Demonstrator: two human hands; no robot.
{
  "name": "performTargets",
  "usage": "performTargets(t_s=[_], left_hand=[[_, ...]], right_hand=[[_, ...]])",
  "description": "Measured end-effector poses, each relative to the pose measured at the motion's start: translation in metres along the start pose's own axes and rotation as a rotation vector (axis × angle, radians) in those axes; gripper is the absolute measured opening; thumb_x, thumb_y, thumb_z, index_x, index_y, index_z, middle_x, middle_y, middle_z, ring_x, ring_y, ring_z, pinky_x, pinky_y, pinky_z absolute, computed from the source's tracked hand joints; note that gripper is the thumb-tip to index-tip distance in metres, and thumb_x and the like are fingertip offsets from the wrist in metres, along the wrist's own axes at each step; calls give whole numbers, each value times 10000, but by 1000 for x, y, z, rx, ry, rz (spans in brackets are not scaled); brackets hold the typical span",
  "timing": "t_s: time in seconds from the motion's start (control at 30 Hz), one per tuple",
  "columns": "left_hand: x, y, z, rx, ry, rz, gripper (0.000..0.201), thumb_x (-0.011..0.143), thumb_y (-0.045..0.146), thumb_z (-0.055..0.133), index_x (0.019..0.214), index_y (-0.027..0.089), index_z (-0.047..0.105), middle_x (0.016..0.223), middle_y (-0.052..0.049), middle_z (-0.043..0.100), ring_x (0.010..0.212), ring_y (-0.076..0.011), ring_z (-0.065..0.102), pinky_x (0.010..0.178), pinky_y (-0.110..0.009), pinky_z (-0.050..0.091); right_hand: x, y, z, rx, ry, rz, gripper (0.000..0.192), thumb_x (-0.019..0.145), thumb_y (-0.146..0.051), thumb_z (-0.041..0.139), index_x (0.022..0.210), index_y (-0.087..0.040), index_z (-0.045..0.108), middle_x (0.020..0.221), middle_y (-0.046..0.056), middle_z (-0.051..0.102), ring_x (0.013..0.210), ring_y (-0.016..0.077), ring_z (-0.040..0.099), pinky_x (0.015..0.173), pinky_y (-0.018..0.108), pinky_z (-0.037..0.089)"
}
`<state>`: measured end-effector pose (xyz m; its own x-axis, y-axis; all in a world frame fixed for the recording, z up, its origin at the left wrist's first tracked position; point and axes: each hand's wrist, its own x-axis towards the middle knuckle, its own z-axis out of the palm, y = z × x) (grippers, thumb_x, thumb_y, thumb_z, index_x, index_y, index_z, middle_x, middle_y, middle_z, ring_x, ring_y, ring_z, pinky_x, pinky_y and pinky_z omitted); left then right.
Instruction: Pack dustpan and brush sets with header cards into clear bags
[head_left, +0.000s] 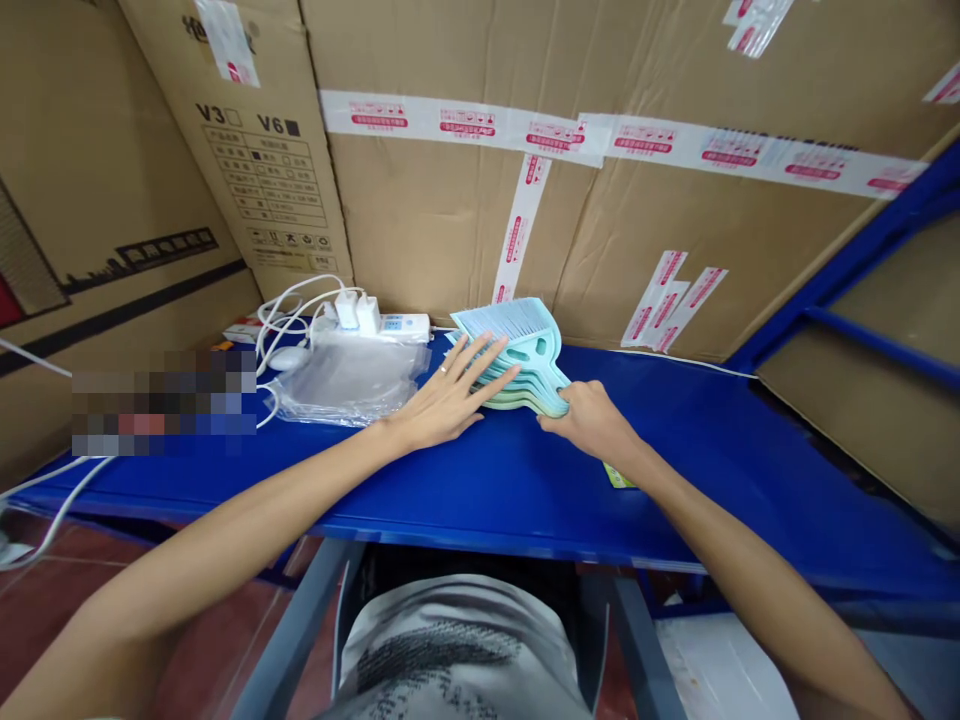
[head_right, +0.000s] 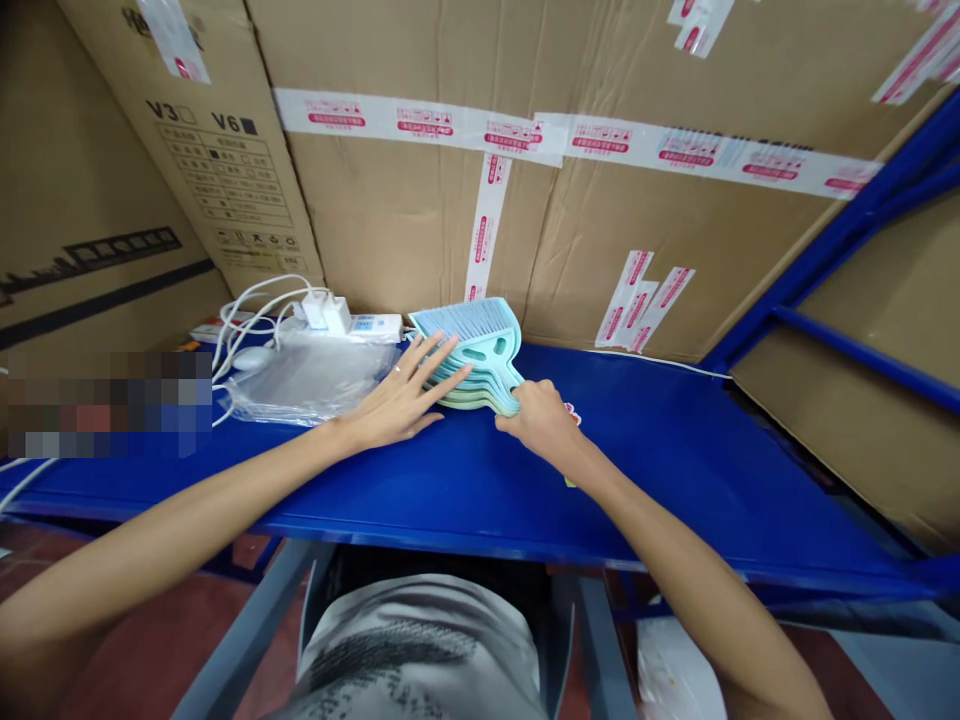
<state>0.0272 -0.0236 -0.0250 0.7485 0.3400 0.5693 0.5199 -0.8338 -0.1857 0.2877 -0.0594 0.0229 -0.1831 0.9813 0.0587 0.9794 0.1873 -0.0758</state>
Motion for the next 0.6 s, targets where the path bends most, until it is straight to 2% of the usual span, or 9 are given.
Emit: performTargets(t_s=[0.1, 0.27, 0.4, 0.5, 0.6], left_hand=[[2, 2, 8, -14, -44, 4, 949, 949, 63, 623, 1721, 237, 99, 1791, -203, 14, 1659, -409, 14, 1285, -714, 244], [-5, -2, 16, -7, -67, -35, 734, 942, -12, 540, 1621, 226, 396, 1793, -187, 49, 1654, -409, 111, 1233, -657, 386], [-8, -5, 14, 46, -145, -67, 685, 904, -51, 497, 1538, 208, 499, 1790, -175, 102, 1619, -414, 221, 1174, -640, 453], [-8, -5, 16, 62, -177, -71, 640, 915, -15, 506, 1514, 210, 524, 1724, -184, 286, 1550, -386, 366, 1123, -566, 521], [-7, -6, 20, 37, -236, -95, 619, 943, 0, 469, 1529, 193, 511, 1473, -184, 542, 1316, -310, 610, 996, -462, 605]], right_hand=[[19, 11, 3, -33, -42, 32, 222, 865, -370, 761, 817, -158, 719, 849, 124, 730, 891, 269, 656, 688, 305, 412], [46, 22, 2, -26, -47, 34, 268, 797, -378, 831, 873, -144, 723, 913, 135, 728, 957, 278, 681, 690, 287, 457], [49, 12, -1, 126, -74, 74, 200, 802, -307, 810, 865, -146, 710, 816, 112, 732, 762, 247, 710, 653, 302, 502], [38, -8, -1, 228, -92, 44, 155, 859, -307, 750, 881, -162, 699, 762, 93, 731, 673, 239, 716, 654, 322, 529], [28, -29, -7, 166, -46, -28, 207, 892, -381, 729, 965, -190, 700, 848, 102, 751, 827, 292, 748, 752, 363, 552]])
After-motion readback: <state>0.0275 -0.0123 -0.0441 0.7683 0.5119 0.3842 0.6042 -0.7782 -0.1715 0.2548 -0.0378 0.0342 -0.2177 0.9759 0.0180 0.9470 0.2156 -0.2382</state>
